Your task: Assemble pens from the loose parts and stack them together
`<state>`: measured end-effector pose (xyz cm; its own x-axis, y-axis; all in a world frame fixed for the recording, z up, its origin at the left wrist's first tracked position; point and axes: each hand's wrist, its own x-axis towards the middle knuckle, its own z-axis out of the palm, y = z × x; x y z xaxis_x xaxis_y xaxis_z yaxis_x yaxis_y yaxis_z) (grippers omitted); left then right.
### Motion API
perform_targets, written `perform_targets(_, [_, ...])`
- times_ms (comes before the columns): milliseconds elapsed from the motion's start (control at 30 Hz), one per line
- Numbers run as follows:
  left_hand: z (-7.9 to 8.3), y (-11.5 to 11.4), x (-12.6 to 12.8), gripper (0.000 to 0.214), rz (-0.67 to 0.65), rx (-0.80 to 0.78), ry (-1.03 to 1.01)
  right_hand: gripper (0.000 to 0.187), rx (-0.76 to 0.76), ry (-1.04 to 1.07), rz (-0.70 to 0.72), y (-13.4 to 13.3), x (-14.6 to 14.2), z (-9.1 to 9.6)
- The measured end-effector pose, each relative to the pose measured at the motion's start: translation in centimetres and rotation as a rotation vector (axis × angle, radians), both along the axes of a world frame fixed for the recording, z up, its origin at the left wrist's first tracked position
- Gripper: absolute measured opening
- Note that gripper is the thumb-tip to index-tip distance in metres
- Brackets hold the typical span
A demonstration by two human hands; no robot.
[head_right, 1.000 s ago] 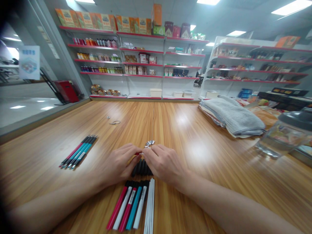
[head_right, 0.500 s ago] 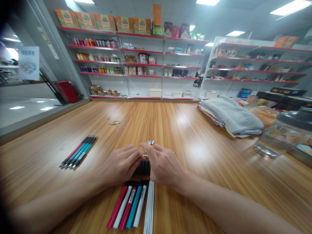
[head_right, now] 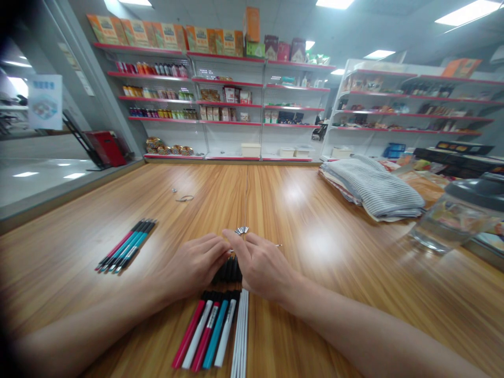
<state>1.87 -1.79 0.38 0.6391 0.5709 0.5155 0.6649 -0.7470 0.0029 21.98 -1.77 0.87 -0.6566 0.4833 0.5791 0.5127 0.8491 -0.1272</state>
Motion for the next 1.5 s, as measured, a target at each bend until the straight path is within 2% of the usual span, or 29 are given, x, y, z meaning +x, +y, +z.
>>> perform_targets(400, [0.0,-0.1,0.0,0.015,0.039,0.023,0.074,0.055,0.012,0.04,0.034,-0.1,-0.1,0.0])
perform_targets(500, [0.2,-0.1,-0.1,0.016,0.058,0.033,0.098,0.052,0.019,0.04,0.007,-0.3,-0.1,0.3])
perform_targets(700, [0.3,-0.1,-0.2,0.018,0.092,0.052,0.105,0.013,0.073,0.013,-0.149,0.0,-0.1,0.5])
perform_targets(1000, [-0.1,-0.3,-0.2,0.017,0.076,0.02,0.067,0.02,0.081,-0.047,-0.066,0.0,0.0,0.5])
perform_targets(1167, [0.2,-0.2,-0.3,0.018,0.093,0.023,0.085,0.024,0.138,-0.03,-0.062,0.0,0.2,0.4])
perform_targets(1267, [0.5,-0.1,-0.3,0.02,0.092,0.028,0.107,0.026,0.154,-0.006,-0.104,0.0,0.1,0.3])
perform_targets(1500, [0.9,-0.1,-0.6,0.022,0.126,-0.006,0.077,0.015,0.105,0.019,-0.293,0.0,0.0,0.9])
